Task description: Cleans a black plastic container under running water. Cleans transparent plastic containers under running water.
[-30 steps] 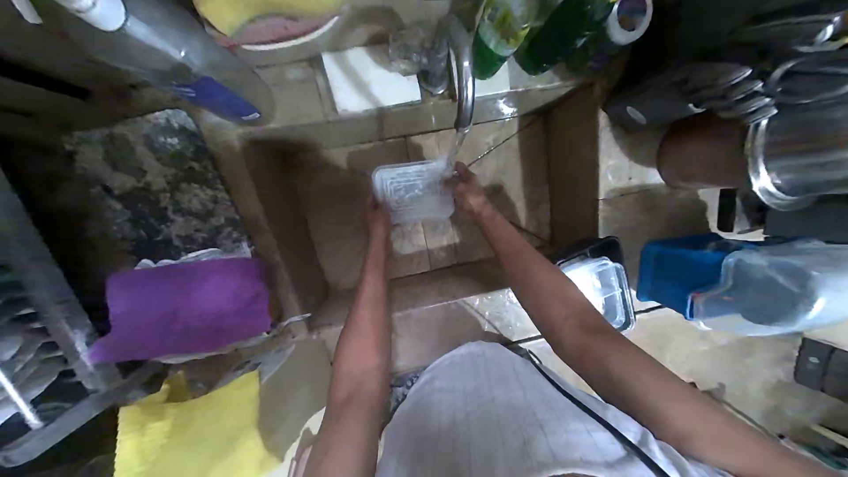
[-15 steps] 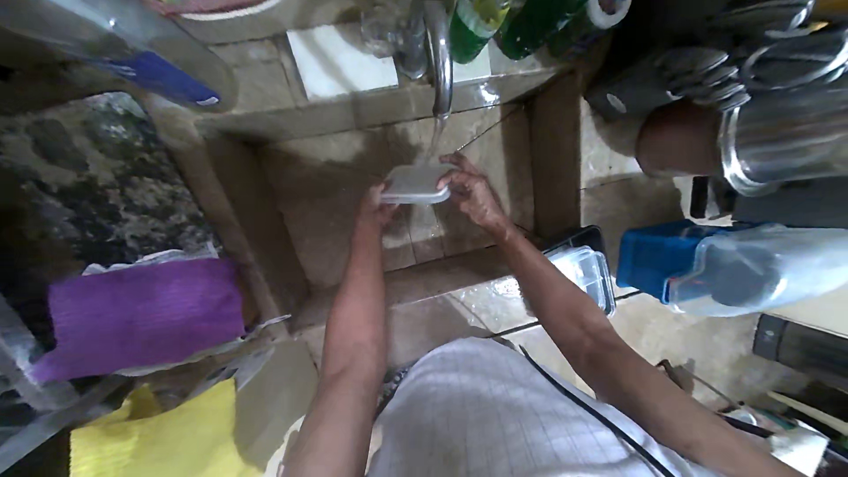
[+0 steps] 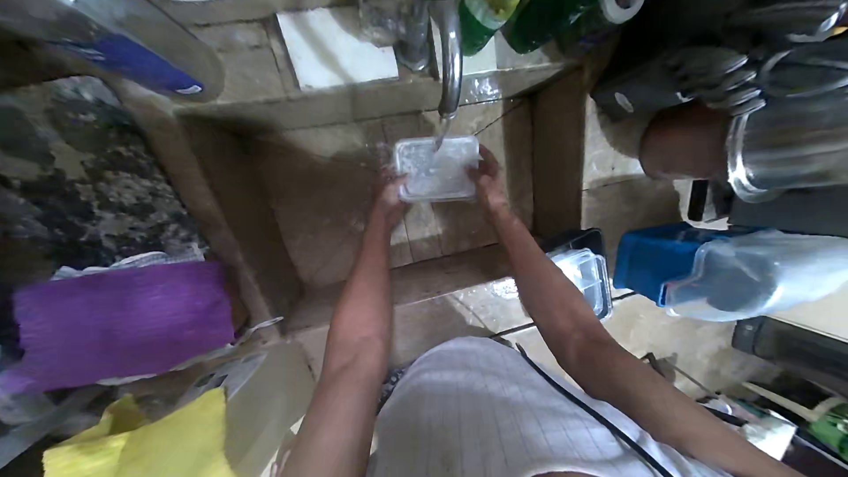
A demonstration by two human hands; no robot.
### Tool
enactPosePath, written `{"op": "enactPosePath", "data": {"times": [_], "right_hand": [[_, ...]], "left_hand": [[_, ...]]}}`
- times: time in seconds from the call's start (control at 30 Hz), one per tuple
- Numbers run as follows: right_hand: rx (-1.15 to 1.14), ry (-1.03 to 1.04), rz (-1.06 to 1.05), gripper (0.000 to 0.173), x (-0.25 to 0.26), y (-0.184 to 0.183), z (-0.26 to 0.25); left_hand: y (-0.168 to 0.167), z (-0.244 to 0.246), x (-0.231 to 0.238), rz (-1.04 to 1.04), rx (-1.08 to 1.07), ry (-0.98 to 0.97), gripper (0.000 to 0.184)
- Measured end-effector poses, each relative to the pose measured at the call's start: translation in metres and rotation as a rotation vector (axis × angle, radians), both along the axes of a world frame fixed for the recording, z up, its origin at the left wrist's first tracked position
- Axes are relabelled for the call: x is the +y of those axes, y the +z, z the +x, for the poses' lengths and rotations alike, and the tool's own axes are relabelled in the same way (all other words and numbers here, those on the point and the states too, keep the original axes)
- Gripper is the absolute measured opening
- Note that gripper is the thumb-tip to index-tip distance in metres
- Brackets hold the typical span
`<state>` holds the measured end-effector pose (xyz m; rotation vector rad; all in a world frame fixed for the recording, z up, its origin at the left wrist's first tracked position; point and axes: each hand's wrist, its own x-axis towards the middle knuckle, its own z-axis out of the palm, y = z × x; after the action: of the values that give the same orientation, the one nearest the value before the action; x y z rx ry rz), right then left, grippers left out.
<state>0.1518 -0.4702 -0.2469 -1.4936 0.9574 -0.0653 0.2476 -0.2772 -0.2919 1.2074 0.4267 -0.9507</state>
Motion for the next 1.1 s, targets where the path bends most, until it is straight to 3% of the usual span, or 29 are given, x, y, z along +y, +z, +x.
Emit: {"op": "enactPosePath", "data": {"times": [0.17,0.27,0.33,0.43,0.6,0.9,1.1], "right_hand": [[0.073,-0.104,-0.171,0.053,-0.009,-0.014,-0.006],[0.058,-0.109,-0.175,0.047,0.026,-0.031,0.010],[0.025,-0.102,-0.107,0.044,0.049,-0.034,0.020],[-0.009,-0.059,-0.048,0.042,0.063,-0.034,0.025],[-0.017,-0.063,-0.093,0.035,0.043,-0.030,0.023],[0.009,-0.055,-0.005,0.039,0.000,-0.013,0.006],[0.092,-0.015,0.100,0.029,-0.010,-0.009,0.004]], "left_hand": [[-0.003,0.002,-0.013,0.011,-0.043,-0.058,0.048],[0.009,0.008,0.027,-0.023,-0.128,-0.065,0.049],[0.029,0.007,0.058,-0.009,-0.093,-0.043,0.049],[0.032,0.003,0.079,-0.017,-0.074,0.029,0.043],[0.015,-0.007,0.064,0.030,-0.088,0.084,0.041],[0.003,-0.013,0.030,0.029,-0.187,0.031,0.034],[0.001,-0.016,0.033,0.189,-0.220,0.034,0.042]]}}
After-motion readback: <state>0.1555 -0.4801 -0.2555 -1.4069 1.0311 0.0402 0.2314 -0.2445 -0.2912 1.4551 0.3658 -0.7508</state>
